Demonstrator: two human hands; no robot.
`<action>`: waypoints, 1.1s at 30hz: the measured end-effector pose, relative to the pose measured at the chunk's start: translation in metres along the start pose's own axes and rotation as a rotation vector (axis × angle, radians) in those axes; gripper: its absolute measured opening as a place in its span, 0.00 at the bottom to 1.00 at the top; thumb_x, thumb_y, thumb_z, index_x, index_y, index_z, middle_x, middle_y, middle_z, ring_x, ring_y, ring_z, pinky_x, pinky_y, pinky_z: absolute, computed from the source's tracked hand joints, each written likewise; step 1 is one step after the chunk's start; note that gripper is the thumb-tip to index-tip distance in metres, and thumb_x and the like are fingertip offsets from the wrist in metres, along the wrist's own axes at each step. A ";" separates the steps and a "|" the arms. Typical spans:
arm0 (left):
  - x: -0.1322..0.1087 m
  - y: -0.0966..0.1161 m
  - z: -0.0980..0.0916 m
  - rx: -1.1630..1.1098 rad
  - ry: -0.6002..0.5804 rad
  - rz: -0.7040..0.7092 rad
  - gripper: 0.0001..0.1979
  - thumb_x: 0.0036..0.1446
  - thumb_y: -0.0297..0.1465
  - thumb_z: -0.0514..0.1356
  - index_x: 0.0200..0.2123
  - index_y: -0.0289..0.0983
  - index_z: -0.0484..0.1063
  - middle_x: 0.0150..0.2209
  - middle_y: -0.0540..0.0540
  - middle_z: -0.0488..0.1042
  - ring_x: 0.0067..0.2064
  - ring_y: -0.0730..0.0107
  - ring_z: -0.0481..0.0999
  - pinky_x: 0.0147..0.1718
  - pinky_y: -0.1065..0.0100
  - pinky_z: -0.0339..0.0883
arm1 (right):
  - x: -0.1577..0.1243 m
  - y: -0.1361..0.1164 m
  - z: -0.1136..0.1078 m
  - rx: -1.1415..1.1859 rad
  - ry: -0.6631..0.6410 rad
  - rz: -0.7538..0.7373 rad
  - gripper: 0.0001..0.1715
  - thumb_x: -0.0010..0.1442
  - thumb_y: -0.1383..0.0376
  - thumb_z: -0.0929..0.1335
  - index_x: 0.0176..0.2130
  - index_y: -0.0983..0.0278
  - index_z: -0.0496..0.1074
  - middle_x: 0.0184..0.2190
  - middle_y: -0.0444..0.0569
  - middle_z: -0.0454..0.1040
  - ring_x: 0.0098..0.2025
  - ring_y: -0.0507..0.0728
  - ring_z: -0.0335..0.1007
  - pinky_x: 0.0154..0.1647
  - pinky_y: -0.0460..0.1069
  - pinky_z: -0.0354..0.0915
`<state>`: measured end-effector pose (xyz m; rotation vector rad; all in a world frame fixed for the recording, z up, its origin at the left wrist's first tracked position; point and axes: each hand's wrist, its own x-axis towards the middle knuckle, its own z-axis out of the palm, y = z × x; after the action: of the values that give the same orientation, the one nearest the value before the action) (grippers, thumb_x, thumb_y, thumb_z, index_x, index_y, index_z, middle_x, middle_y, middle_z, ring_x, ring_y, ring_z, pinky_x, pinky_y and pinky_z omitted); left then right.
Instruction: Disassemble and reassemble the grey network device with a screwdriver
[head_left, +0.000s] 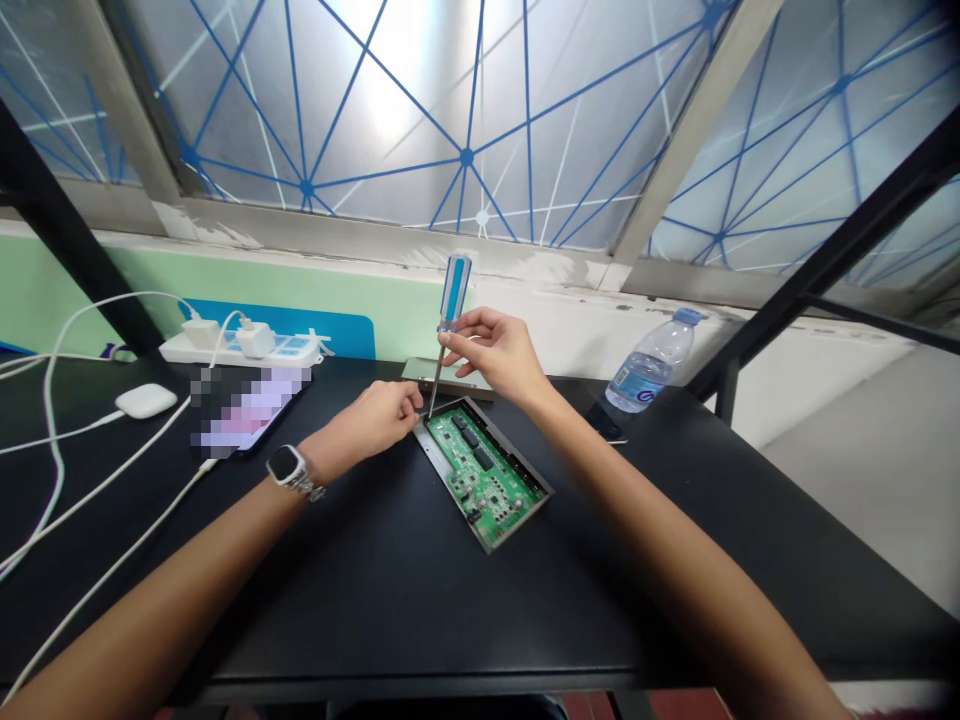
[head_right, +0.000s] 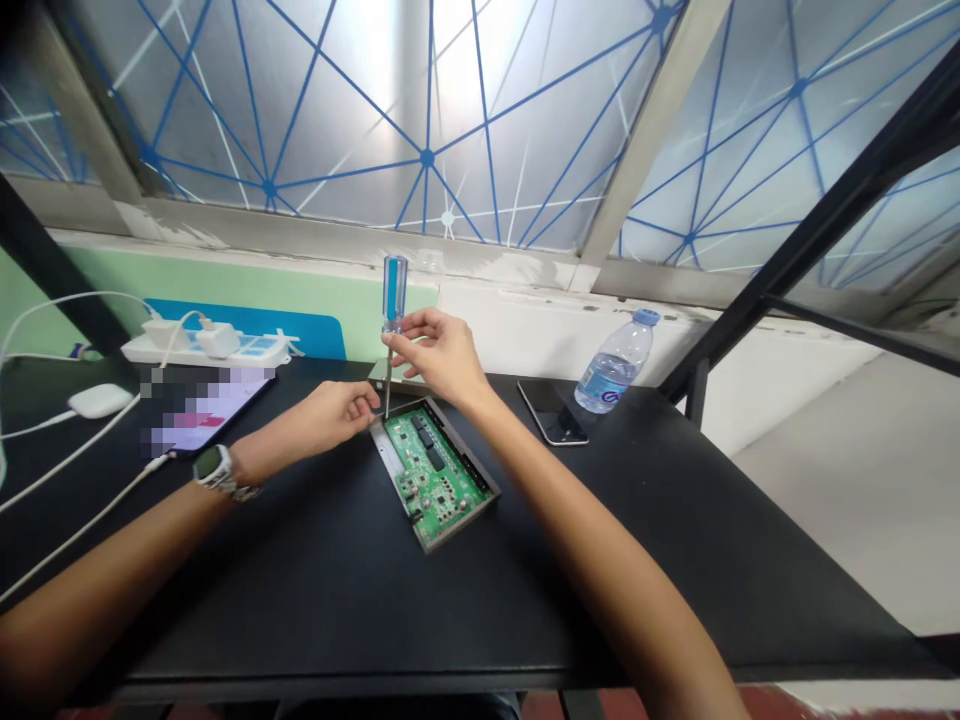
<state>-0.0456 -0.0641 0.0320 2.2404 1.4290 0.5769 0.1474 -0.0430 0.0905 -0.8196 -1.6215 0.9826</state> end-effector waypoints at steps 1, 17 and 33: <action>-0.003 0.002 -0.005 0.007 -0.052 -0.020 0.11 0.52 0.26 0.57 0.41 0.36 0.71 0.29 0.48 0.78 0.30 0.66 0.77 0.29 0.69 0.65 | 0.000 -0.002 -0.002 0.011 -0.034 0.002 0.19 0.51 0.58 0.76 0.36 0.66 0.69 0.27 0.45 0.73 0.28 0.55 0.78 0.21 0.45 0.72; -0.013 0.018 -0.014 0.002 -0.167 0.089 0.18 0.54 0.30 0.57 0.50 0.37 0.68 0.37 0.45 0.75 0.37 0.64 0.75 0.36 0.65 0.67 | -0.002 -0.029 -0.019 0.183 -0.160 -0.036 0.22 0.56 0.53 0.73 0.42 0.59 0.61 0.32 0.41 0.74 0.22 0.48 0.68 0.22 0.45 0.69; 0.048 0.074 0.049 0.301 -0.182 0.578 0.08 0.61 0.34 0.60 0.40 0.37 0.75 0.38 0.43 0.75 0.38 0.61 0.75 0.35 0.64 0.63 | -0.083 0.014 -0.089 0.347 0.381 0.148 0.19 0.57 0.56 0.71 0.36 0.58 0.57 0.26 0.41 0.76 0.15 0.51 0.66 0.15 0.46 0.64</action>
<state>0.0550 -0.0552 0.0377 2.8814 0.8088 0.3237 0.2544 -0.0914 0.0560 -0.8334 -1.0420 1.0974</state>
